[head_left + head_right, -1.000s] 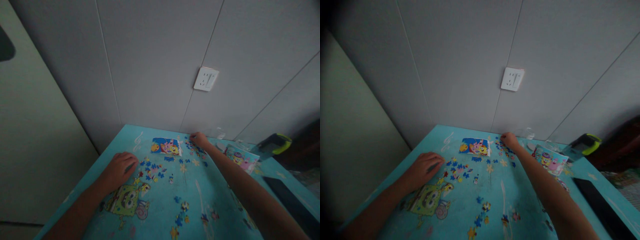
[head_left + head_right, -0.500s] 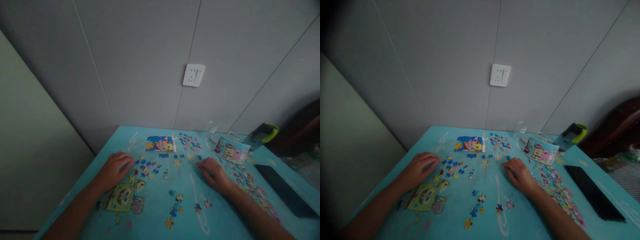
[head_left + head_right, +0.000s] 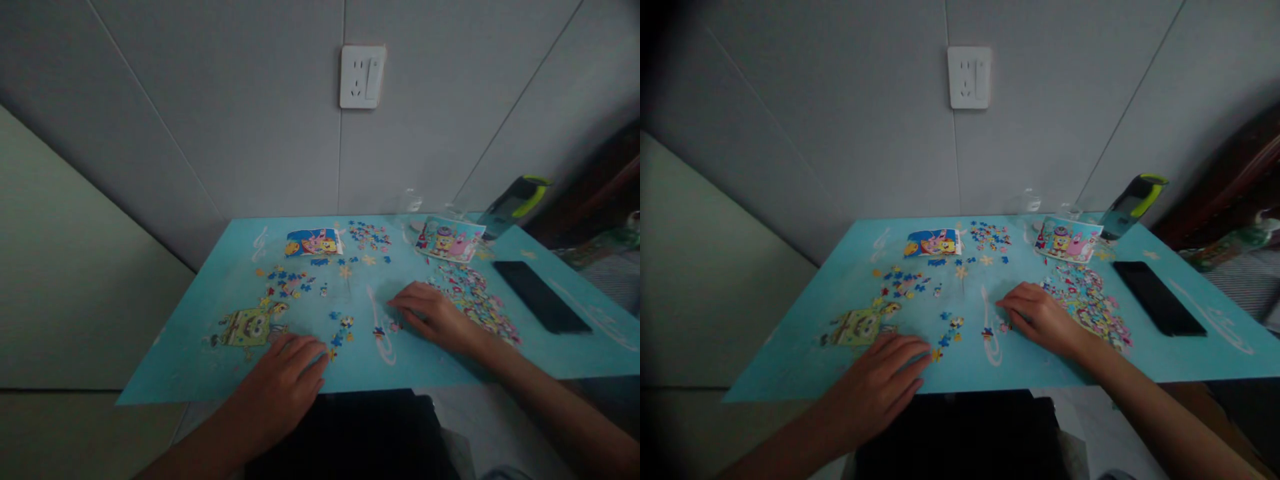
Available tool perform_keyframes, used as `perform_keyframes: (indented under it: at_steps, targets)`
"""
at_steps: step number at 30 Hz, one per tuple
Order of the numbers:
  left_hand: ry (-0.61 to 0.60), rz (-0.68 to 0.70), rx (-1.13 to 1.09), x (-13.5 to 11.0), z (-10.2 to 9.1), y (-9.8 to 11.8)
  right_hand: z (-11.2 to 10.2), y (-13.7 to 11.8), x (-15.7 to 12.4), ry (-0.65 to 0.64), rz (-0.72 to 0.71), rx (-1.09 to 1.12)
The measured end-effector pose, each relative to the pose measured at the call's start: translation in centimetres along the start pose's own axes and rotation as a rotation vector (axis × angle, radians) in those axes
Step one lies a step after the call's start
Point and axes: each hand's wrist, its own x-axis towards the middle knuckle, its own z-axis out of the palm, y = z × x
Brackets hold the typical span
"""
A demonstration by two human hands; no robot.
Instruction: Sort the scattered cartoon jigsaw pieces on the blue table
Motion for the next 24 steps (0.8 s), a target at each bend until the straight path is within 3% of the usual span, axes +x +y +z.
perform_keyframes:
  at_steps: [3,8,24]
  targets:
    - [-0.022,0.015,0.029,-0.6,0.6,0.9,-0.1,-1.1,-1.9,-0.06,0.036,-0.021]
    - [-0.022,-0.007,0.035,-1.1,1.5,0.7,-0.2,-1.3,-3.3,-0.07,0.116,-0.018]
    - [-0.064,0.023,0.023,-0.9,1.7,0.3,-0.1,-0.2,-2.8,-0.056,0.127,0.116]
